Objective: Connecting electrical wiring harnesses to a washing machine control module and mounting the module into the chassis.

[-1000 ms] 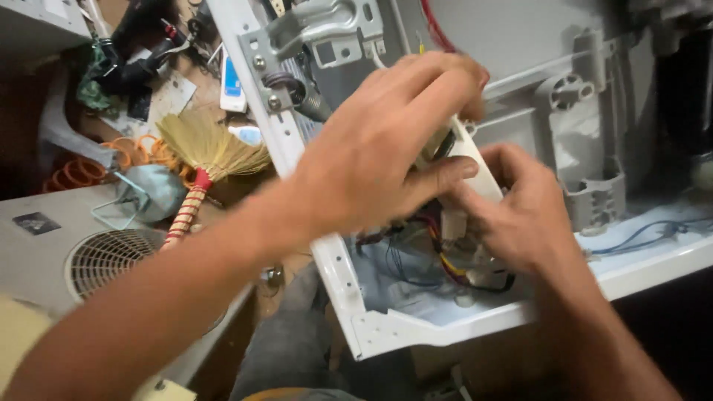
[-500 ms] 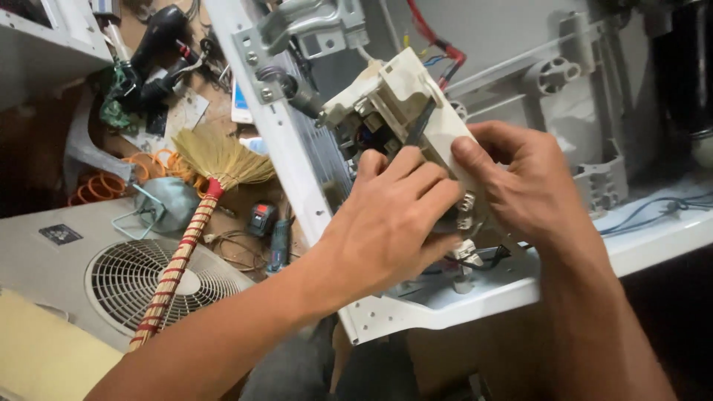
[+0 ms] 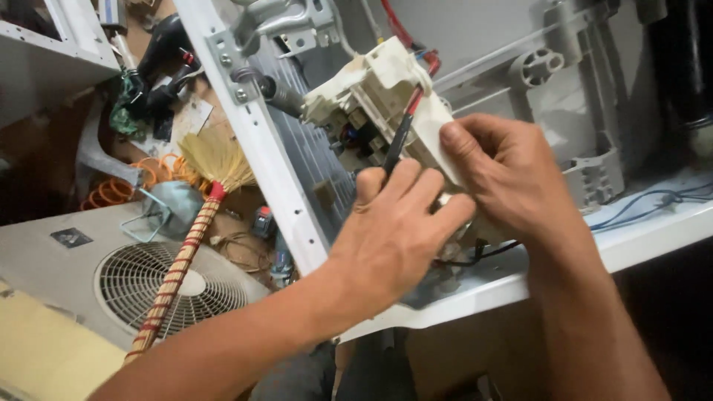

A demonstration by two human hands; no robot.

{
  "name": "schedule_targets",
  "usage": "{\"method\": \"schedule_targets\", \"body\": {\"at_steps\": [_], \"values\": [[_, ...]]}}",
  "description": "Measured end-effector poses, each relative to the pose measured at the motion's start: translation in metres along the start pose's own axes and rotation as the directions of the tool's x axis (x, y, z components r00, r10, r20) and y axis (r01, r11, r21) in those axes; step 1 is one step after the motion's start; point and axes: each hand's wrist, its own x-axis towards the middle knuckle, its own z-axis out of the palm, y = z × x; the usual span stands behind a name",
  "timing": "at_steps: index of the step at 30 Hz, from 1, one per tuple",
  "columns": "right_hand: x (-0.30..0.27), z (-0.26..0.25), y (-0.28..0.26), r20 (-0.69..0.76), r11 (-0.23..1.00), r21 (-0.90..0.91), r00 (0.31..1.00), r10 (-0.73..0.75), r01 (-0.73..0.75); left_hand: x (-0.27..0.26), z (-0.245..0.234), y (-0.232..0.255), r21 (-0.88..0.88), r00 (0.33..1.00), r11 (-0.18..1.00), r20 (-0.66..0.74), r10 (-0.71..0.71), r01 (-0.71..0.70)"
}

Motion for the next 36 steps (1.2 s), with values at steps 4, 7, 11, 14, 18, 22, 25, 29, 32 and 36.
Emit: {"method": "schedule_targets", "body": {"at_steps": [4,7,11,14,18,22,25,29,32,36], "values": [[0.000,0.000,-0.002,0.009,1.000,0.012,1.000,-0.012,0.012,0.001,-0.008,-0.014,0.060,0.993,0.992,0.036,0.112,-0.114],[0.000,0.001,-0.003,0.001,1.000,0.005,1.000,-0.020,0.020,-0.002,-0.017,-0.022,-0.012,0.978,0.994,0.175,0.110,-0.110],[0.002,0.000,-0.002,-0.014,0.999,-0.038,1.000,-0.017,0.017,-0.003,-0.027,-0.019,-0.066,0.966,0.977,0.145,0.212,-0.205],[0.001,0.001,-0.004,-0.005,0.998,-0.057,1.000,-0.016,0.015,-0.003,-0.028,-0.019,-0.076,0.925,0.949,0.215,0.314,-0.305],[0.003,0.000,-0.006,0.009,0.995,-0.097,0.999,0.032,-0.031,-0.001,-0.015,-0.022,-0.041,0.778,0.861,0.408,0.478,-0.508],[0.000,0.001,-0.005,0.015,0.995,-0.102,1.000,0.023,-0.021,0.006,-0.011,-0.026,-0.111,0.650,0.835,0.577,0.495,-0.538],[0.002,-0.001,-0.006,-0.007,0.996,-0.088,1.000,-0.017,0.016,0.012,-0.025,-0.035,-0.144,0.778,0.881,0.420,0.467,-0.451],[0.002,-0.001,-0.011,0.021,0.992,-0.113,0.998,0.051,-0.049,0.010,-0.048,-0.049,-0.253,0.888,0.967,0.439,0.138,-0.025],[0.000,-0.003,-0.017,0.041,0.986,-0.093,0.989,0.142,-0.138,0.006,-0.047,-0.052,-0.284,0.946,0.953,0.266,0.186,-0.108],[0.001,-0.001,-0.016,0.037,0.993,-0.057,0.994,0.105,-0.103,0.003,-0.037,-0.053,-0.320,0.963,0.947,0.244,0.113,-0.030]]}}
